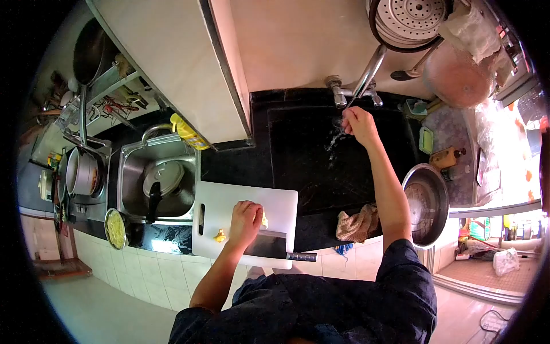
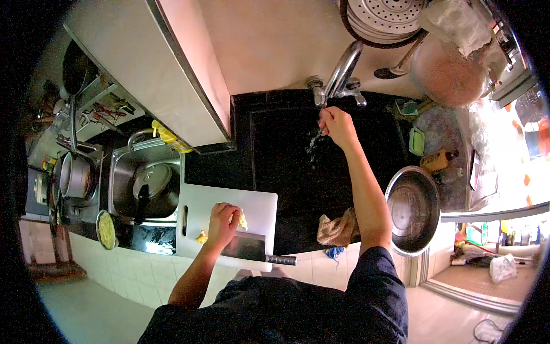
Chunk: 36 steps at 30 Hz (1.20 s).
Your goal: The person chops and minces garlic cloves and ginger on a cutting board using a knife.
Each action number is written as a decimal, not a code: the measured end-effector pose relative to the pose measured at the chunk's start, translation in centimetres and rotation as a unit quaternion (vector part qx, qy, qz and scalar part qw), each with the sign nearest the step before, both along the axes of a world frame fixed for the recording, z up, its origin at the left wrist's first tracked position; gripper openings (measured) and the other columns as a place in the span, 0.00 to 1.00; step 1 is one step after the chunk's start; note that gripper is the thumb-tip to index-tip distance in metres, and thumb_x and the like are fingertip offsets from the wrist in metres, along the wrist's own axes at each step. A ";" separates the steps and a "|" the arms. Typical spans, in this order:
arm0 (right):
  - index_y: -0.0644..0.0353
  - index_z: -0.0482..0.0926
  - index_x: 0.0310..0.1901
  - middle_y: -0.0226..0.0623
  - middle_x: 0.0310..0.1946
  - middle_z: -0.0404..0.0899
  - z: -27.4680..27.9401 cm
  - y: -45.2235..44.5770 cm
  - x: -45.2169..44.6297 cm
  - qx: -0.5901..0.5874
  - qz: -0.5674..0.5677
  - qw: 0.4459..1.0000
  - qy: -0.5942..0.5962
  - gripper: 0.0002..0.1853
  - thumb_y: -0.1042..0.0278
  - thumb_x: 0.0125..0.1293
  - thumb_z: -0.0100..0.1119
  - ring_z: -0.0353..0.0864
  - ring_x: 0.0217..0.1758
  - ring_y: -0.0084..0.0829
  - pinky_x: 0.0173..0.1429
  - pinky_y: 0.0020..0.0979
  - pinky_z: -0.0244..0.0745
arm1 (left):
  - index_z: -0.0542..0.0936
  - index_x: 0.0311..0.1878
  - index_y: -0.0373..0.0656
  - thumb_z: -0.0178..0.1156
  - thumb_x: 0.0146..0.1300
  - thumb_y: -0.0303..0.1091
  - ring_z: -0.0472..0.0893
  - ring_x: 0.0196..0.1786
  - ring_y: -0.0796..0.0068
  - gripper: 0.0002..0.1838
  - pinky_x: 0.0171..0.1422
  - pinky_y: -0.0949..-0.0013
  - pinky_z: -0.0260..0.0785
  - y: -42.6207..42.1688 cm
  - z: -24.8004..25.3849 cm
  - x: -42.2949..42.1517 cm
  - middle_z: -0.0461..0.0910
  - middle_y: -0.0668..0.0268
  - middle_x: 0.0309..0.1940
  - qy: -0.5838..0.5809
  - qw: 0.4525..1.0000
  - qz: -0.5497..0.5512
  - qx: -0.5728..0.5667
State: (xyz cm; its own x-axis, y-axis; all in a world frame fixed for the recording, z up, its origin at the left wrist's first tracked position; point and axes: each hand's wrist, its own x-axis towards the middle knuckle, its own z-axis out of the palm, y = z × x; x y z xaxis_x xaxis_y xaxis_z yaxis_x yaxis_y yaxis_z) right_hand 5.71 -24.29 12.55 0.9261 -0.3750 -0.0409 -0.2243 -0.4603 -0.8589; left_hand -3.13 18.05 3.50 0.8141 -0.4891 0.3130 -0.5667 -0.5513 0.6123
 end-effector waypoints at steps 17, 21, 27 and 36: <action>0.65 0.81 0.53 0.50 0.50 0.83 -2.4 -11.1 3.8 -0.466 -0.199 0.842 0.182 0.34 0.36 0.63 0.66 0.85 0.55 0.48 0.58 0.45 0.82 | 0.80 0.37 0.41 0.63 0.62 0.26 0.78 0.42 0.52 0.02 0.49 0.52 0.71 4.8 -0.4 -0.1 0.81 0.58 0.35 -0.022 0.996 0.059 0.056; 0.63 0.84 0.55 0.57 0.55 0.83 -4.3 -14.3 4.9 -0.385 -0.163 0.883 0.213 0.38 0.30 0.66 0.54 0.84 0.58 0.51 0.62 0.49 0.78 | 0.80 0.37 0.40 0.63 0.62 0.25 0.78 0.41 0.52 0.02 0.48 0.52 0.71 7.4 -0.4 -0.5 0.80 0.58 0.34 -0.029 0.993 0.096 0.059; 0.63 0.84 0.32 0.30 0.16 0.66 -9.7 -20.3 5.2 0.019 -0.249 0.964 0.092 0.38 0.26 0.67 0.54 0.66 0.17 0.27 0.24 0.35 0.58 | 0.80 0.37 0.40 0.63 0.61 0.24 0.78 0.40 0.51 0.02 0.48 0.52 0.71 9.9 -0.7 -1.2 0.80 0.57 0.33 -0.020 0.988 0.136 0.063; 0.58 0.81 0.46 0.40 0.32 0.83 -22.4 -8.3 -4.7 0.119 -0.172 0.960 0.184 0.10 0.69 0.71 0.49 0.81 0.26 0.32 0.25 0.37 0.71 | 0.80 0.36 0.39 0.63 0.59 0.23 0.78 0.39 0.51 0.03 0.46 0.52 0.70 12.8 -0.5 -0.2 0.80 0.57 0.32 -0.033 0.986 0.153 0.054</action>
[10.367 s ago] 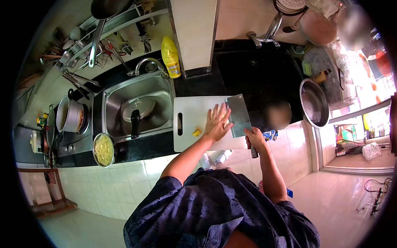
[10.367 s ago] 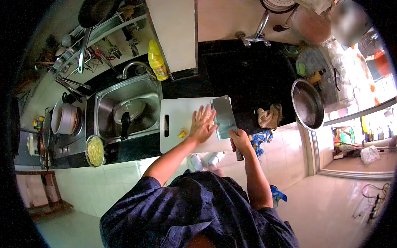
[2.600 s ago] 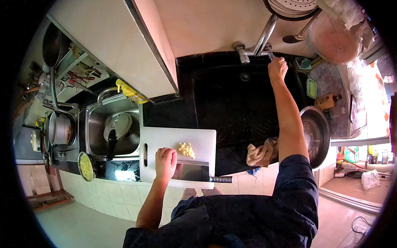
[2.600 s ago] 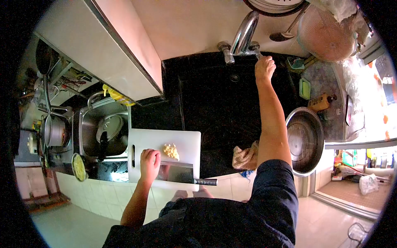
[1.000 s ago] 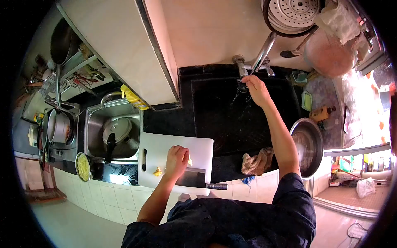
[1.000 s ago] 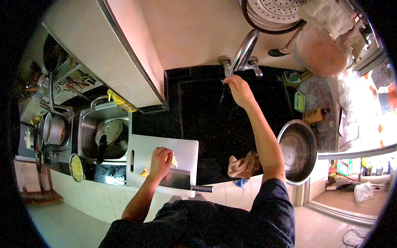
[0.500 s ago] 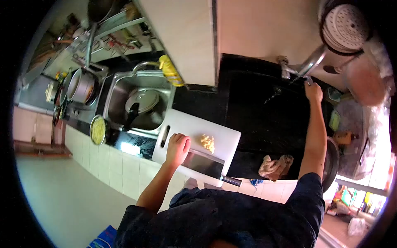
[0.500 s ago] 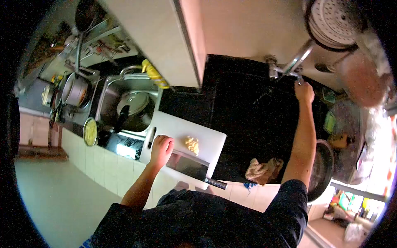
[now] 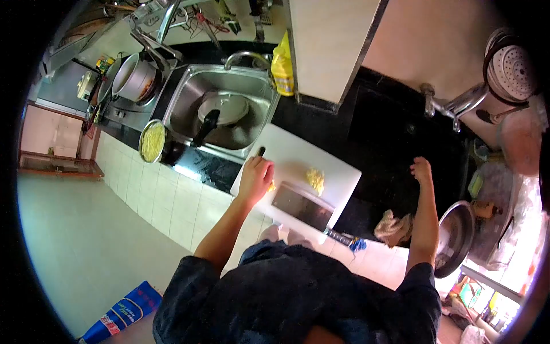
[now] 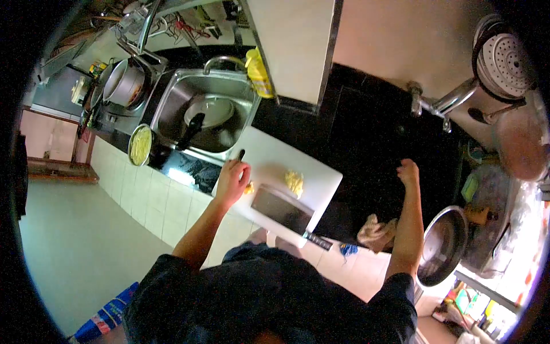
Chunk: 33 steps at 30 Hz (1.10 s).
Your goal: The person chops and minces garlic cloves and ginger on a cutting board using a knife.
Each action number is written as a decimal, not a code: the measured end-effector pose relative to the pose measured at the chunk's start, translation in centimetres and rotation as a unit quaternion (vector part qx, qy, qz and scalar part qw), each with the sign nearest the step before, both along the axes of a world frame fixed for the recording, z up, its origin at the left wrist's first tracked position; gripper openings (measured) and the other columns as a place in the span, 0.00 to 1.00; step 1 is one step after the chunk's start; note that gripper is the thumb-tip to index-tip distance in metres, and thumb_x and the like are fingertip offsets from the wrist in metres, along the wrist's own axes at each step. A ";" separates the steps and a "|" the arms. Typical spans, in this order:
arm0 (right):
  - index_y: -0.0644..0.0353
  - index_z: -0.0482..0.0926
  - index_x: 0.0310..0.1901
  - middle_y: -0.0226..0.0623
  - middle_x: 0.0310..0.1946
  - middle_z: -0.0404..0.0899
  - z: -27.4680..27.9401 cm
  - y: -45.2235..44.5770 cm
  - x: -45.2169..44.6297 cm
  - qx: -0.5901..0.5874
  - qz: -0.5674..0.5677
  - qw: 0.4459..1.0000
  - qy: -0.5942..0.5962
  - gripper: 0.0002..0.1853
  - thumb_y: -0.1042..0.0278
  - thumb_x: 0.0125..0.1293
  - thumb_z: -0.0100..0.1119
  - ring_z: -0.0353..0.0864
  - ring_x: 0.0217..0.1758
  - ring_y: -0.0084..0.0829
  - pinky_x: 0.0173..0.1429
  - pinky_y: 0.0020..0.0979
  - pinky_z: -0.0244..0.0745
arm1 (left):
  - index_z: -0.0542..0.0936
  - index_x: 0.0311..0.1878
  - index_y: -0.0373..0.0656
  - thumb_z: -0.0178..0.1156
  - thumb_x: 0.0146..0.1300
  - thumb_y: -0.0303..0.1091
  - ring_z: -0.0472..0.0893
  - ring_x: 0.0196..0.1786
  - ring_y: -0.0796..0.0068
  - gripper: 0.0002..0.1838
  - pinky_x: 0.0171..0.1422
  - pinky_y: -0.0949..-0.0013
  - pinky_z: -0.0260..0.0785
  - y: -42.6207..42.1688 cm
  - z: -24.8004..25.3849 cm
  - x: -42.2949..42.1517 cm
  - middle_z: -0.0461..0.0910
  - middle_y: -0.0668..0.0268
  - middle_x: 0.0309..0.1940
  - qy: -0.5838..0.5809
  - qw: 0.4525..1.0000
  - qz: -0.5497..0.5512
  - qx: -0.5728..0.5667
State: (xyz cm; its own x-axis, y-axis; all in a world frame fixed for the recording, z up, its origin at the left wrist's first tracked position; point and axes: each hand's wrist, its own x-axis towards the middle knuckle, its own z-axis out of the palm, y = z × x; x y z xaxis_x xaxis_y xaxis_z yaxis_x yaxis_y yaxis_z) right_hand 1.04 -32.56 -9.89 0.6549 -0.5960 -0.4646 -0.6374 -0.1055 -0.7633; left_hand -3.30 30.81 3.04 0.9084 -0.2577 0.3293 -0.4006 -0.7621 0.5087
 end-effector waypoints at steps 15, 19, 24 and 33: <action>0.57 0.86 0.48 0.44 0.44 0.84 9.7 42.5 -0.7 -0.161 0.532 0.818 -0.145 0.12 0.66 0.66 0.61 0.85 0.50 0.44 0.55 0.41 0.80 | 0.81 0.35 0.39 0.64 0.60 0.25 0.80 0.39 0.50 0.02 0.45 0.51 0.72 1.9 -1.4 -0.7 0.80 0.57 0.31 0.005 0.997 -0.059 -0.047; 0.56 0.83 0.51 0.45 0.44 0.84 10.2 44.3 -3.0 -0.192 0.473 0.843 -0.171 0.13 0.66 0.67 0.59 0.85 0.50 0.46 0.55 0.45 0.80 | 0.81 0.35 0.41 0.64 0.61 0.27 0.79 0.40 0.53 0.02 0.48 0.53 0.71 1.9 -3.1 -0.2 0.80 0.58 0.33 0.007 0.998 -0.064 -0.019; 0.56 0.82 0.48 0.45 0.41 0.84 12.8 40.7 -10.1 -0.283 0.472 0.831 -0.084 0.11 0.64 0.66 0.58 0.84 0.46 0.49 0.51 0.49 0.80 | 0.82 0.40 0.41 0.64 0.61 0.27 0.80 0.42 0.53 0.05 0.49 0.52 0.71 0.6 -4.0 1.2 0.81 0.58 0.35 0.034 0.995 -0.088 0.025; 0.56 0.77 0.51 0.36 0.40 0.76 11.9 39.8 -21.0 -0.488 0.518 0.695 -0.102 0.13 0.68 0.65 0.56 0.78 0.47 0.38 0.48 0.39 0.74 | 0.84 0.44 0.43 0.63 0.64 0.31 0.80 0.46 0.57 0.07 0.52 0.56 0.74 -1.6 -6.6 3.5 0.82 0.60 0.39 0.001 0.978 -0.205 0.048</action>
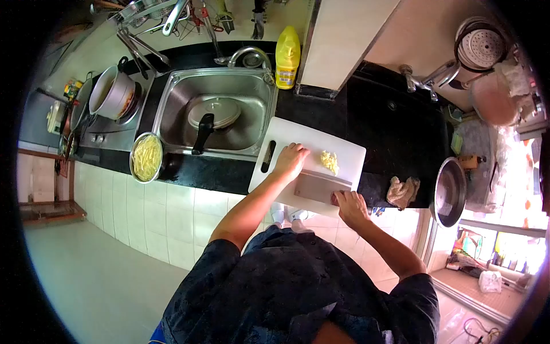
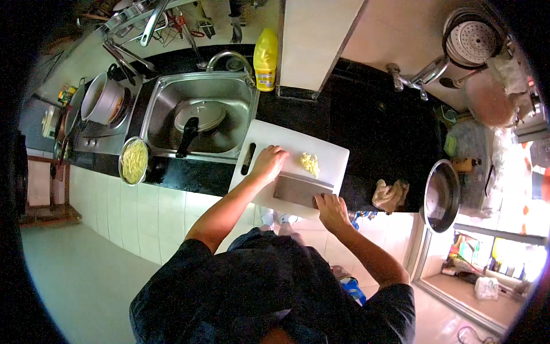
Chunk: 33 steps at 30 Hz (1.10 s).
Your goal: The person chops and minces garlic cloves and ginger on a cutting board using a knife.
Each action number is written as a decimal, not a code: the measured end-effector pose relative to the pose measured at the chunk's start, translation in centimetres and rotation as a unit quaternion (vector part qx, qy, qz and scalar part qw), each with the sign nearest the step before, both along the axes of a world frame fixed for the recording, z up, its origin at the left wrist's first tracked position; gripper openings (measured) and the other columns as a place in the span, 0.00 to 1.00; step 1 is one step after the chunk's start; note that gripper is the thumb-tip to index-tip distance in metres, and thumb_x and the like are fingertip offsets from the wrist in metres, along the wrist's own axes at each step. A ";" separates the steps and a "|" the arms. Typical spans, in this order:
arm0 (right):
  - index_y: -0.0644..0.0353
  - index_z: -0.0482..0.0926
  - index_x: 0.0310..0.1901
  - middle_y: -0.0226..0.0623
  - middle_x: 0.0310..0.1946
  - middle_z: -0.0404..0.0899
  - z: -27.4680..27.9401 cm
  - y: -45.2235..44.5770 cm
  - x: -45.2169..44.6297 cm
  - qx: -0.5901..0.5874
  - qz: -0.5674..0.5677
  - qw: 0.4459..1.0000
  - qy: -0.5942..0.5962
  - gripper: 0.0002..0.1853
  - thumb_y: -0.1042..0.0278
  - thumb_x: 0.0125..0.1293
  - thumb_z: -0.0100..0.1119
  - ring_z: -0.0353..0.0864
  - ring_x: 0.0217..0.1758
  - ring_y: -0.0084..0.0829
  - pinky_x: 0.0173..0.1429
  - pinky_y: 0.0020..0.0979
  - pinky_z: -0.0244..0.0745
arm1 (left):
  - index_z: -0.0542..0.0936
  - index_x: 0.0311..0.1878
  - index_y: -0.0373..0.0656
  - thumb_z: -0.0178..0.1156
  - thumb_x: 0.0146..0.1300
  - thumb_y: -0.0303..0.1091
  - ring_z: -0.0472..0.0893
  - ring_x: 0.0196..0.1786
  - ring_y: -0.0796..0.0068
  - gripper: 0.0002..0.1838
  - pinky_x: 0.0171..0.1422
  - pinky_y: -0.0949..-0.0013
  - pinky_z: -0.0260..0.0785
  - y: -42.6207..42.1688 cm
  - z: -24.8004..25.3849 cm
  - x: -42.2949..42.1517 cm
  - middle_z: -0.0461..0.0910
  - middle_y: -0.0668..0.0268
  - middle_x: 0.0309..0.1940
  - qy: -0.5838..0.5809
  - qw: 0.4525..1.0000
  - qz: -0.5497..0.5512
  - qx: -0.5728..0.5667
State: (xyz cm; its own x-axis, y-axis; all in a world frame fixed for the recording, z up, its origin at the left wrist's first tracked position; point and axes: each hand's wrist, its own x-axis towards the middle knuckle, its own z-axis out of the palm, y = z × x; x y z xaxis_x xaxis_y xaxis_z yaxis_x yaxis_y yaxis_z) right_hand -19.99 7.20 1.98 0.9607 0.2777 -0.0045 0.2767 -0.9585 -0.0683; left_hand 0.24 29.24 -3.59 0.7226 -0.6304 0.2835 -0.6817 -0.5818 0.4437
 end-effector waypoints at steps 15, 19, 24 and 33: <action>0.59 0.77 0.55 0.43 0.39 0.79 1.2 -3.8 -2.0 0.050 -0.078 0.995 0.039 0.18 0.71 0.62 0.59 0.83 0.43 0.44 0.49 0.44 0.77 | 0.82 0.34 0.43 0.65 0.64 0.32 0.81 0.43 0.56 0.05 0.52 0.56 0.74 0.9 -0.7 0.7 0.82 0.61 0.36 0.044 0.998 0.006 -0.054; 0.62 0.78 0.53 0.51 0.42 0.84 4.1 -2.3 -3.4 0.212 -0.169 0.959 0.079 0.15 0.69 0.66 0.59 0.85 0.44 0.51 0.47 0.49 0.79 | 0.83 0.33 0.43 0.64 0.64 0.32 0.81 0.44 0.57 0.04 0.51 0.55 0.74 1.4 -0.6 1.0 0.82 0.61 0.36 0.059 0.997 0.006 -0.053; 0.65 0.77 0.45 0.60 0.36 0.83 4.3 3.0 -0.6 0.240 -0.278 0.920 0.134 0.14 0.61 0.75 0.50 0.83 0.41 0.63 0.48 0.55 0.77 | 0.84 0.36 0.44 0.61 0.64 0.32 0.80 0.45 0.58 0.05 0.50 0.55 0.70 0.2 -0.3 0.0 0.82 0.62 0.36 0.067 0.997 0.001 -0.042; 0.65 0.75 0.47 0.64 0.34 0.82 4.4 4.8 1.2 0.209 -0.290 0.921 0.152 0.14 0.61 0.76 0.47 0.82 0.40 0.66 0.48 0.60 0.76 | 0.83 0.36 0.41 0.61 0.65 0.33 0.79 0.45 0.53 0.06 0.51 0.52 0.71 0.1 -0.3 0.4 0.81 0.57 0.36 0.048 0.999 -0.002 -0.023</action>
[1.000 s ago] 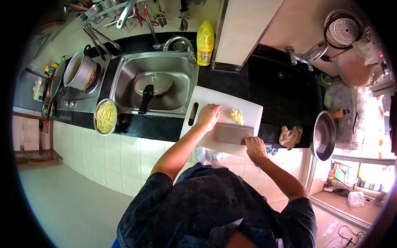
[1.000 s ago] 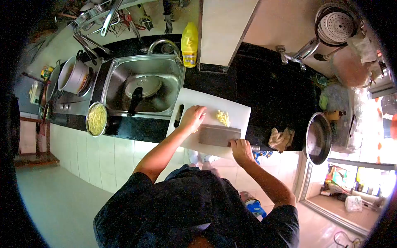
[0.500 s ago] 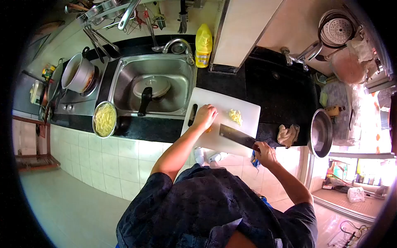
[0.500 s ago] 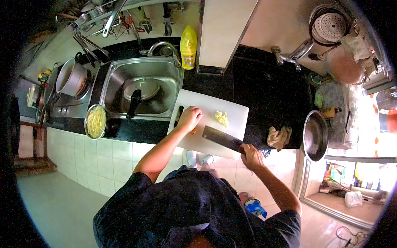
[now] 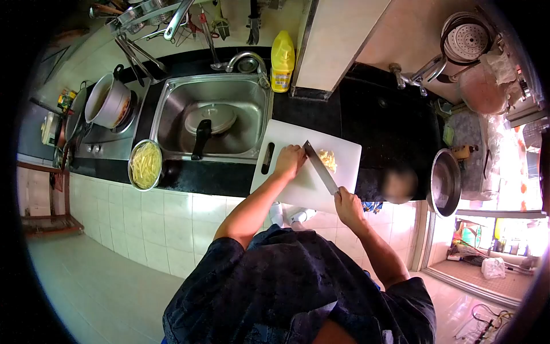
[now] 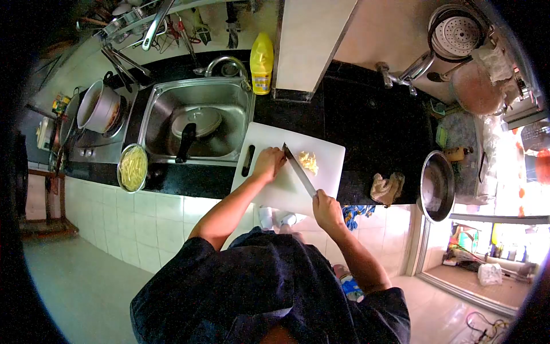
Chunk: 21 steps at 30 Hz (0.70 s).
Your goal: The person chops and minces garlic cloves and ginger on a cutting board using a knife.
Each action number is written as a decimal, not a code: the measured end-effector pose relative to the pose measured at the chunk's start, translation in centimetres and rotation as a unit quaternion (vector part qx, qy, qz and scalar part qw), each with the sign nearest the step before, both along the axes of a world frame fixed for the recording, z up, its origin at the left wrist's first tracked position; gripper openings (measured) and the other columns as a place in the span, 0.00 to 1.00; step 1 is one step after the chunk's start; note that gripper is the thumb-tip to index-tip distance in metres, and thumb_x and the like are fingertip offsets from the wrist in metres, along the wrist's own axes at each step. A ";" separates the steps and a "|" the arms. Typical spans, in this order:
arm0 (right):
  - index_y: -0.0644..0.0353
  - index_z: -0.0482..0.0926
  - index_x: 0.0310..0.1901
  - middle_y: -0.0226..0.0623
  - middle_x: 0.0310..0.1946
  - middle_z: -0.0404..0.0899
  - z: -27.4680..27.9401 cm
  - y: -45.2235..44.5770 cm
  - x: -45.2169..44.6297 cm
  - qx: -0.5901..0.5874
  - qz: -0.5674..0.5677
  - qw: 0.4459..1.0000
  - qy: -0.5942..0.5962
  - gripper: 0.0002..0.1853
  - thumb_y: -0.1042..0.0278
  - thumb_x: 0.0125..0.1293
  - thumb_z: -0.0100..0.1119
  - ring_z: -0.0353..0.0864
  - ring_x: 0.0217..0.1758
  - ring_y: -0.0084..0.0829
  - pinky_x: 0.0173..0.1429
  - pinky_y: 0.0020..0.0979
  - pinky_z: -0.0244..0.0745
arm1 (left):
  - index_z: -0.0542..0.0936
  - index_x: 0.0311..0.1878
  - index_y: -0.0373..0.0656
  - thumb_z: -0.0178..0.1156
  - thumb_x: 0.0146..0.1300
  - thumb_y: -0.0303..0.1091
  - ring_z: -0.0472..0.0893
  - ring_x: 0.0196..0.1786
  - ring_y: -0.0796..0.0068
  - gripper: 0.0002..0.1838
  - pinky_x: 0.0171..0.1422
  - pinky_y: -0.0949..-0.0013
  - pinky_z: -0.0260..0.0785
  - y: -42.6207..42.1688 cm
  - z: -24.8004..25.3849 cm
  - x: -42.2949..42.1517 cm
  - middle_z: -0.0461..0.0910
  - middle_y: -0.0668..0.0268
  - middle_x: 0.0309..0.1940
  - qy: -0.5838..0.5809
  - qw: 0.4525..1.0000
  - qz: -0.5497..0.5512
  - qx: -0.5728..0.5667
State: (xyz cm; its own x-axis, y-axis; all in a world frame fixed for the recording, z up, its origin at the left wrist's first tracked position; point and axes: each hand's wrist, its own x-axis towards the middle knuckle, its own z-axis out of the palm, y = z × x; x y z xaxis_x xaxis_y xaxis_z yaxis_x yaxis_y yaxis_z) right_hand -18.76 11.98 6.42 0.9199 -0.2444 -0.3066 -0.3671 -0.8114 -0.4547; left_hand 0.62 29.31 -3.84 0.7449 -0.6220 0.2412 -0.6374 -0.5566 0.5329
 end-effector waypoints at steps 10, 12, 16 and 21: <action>0.65 0.75 0.44 0.66 0.34 0.81 -0.6 -0.2 0.8 0.031 -0.003 0.999 -0.009 0.14 0.61 0.74 0.48 0.81 0.42 0.68 0.48 0.61 0.75 | 0.83 0.35 0.41 0.61 0.64 0.29 0.79 0.46 0.55 0.04 0.53 0.55 0.71 0.5 -0.5 0.0 0.81 0.57 0.37 -0.009 1.000 -0.013 0.009; 0.66 0.75 0.43 0.66 0.34 0.81 -0.4 -0.1 0.9 0.040 -0.008 0.999 -0.019 0.14 0.61 0.74 0.49 0.81 0.41 0.68 0.48 0.61 0.75 | 0.83 0.34 0.41 0.60 0.63 0.28 0.80 0.45 0.54 0.04 0.54 0.55 0.71 1.0 -0.2 0.2 0.81 0.57 0.36 0.002 1.000 -0.019 0.000; 0.66 0.75 0.43 0.66 0.34 0.81 -0.8 0.0 0.8 0.045 -0.002 0.999 -0.021 0.14 0.61 0.73 0.50 0.81 0.41 0.68 0.47 0.60 0.75 | 0.83 0.34 0.40 0.60 0.64 0.28 0.80 0.43 0.53 0.05 0.54 0.55 0.72 1.5 -0.1 -0.3 0.81 0.56 0.35 0.006 0.999 -0.006 -0.036; 0.66 0.76 0.42 0.64 0.33 0.81 0.2 0.7 0.3 0.044 -0.019 0.998 -0.045 0.13 0.62 0.73 0.51 0.81 0.39 0.67 0.45 0.59 0.75 | 0.83 0.35 0.39 0.61 0.63 0.29 0.80 0.42 0.52 0.05 0.51 0.54 0.73 4.5 0.8 -1.6 0.81 0.56 0.34 0.000 0.999 0.041 -0.025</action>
